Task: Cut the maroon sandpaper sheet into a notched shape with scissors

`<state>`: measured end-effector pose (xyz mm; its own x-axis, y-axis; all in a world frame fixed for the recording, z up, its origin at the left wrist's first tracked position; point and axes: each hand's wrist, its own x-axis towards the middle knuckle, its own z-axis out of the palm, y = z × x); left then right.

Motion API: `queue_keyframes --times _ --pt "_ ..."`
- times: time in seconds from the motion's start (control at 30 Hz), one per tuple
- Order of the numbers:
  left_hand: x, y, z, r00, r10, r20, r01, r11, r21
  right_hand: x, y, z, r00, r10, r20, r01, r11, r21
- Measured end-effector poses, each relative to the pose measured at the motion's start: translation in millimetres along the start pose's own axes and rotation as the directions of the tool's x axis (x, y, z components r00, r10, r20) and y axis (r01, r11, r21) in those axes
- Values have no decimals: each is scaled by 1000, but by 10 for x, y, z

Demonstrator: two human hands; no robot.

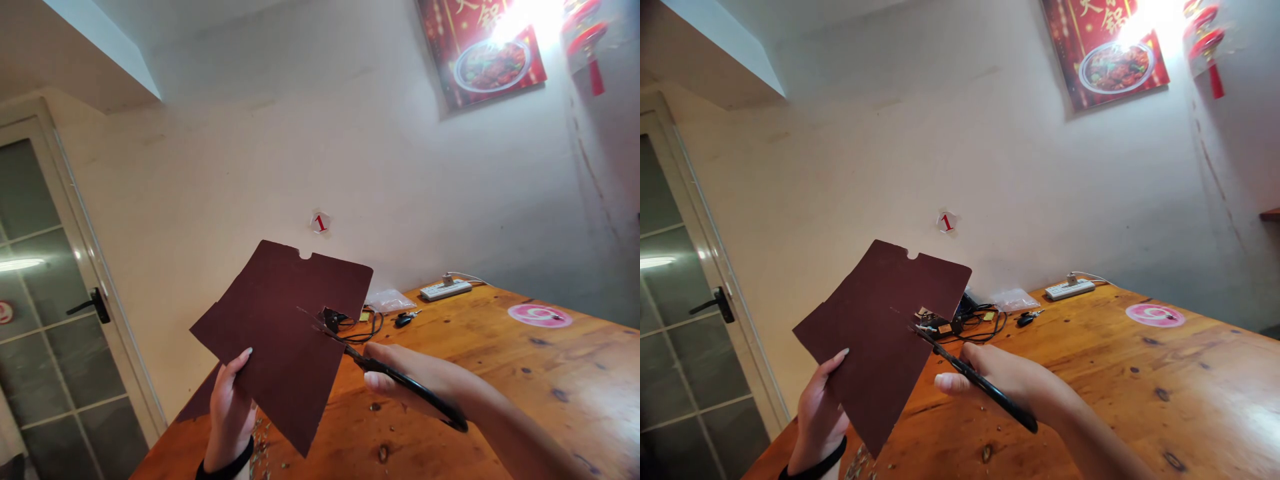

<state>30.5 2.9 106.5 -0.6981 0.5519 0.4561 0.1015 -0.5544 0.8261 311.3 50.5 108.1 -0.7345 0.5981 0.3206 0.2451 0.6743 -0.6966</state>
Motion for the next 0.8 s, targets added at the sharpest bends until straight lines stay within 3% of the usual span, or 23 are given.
queue_keyframes --times 0.13,0.3,0.5,0.63,0.8 --pt "15 -39 -5 997 -72 13 72 997 -19 8 -11 -6 1000 26 1 -26 1000 1" --pt "42 -94 -33 998 -66 22 67 997 -31 8 -78 -4 1000 -21 -17 21 999 36" --pt "56 -110 -33 996 -86 10 86 994 -61 -11 -91 10 1000 22 0 -22 999 26" --pt "60 -103 -34 997 -78 -27 76 995 -69 -16 -105 11 998 -35 -45 37 999 28" --pt "49 -95 -48 997 -75 6 75 995 -61 -18 -177 25 999 -35 -35 38 994 99"
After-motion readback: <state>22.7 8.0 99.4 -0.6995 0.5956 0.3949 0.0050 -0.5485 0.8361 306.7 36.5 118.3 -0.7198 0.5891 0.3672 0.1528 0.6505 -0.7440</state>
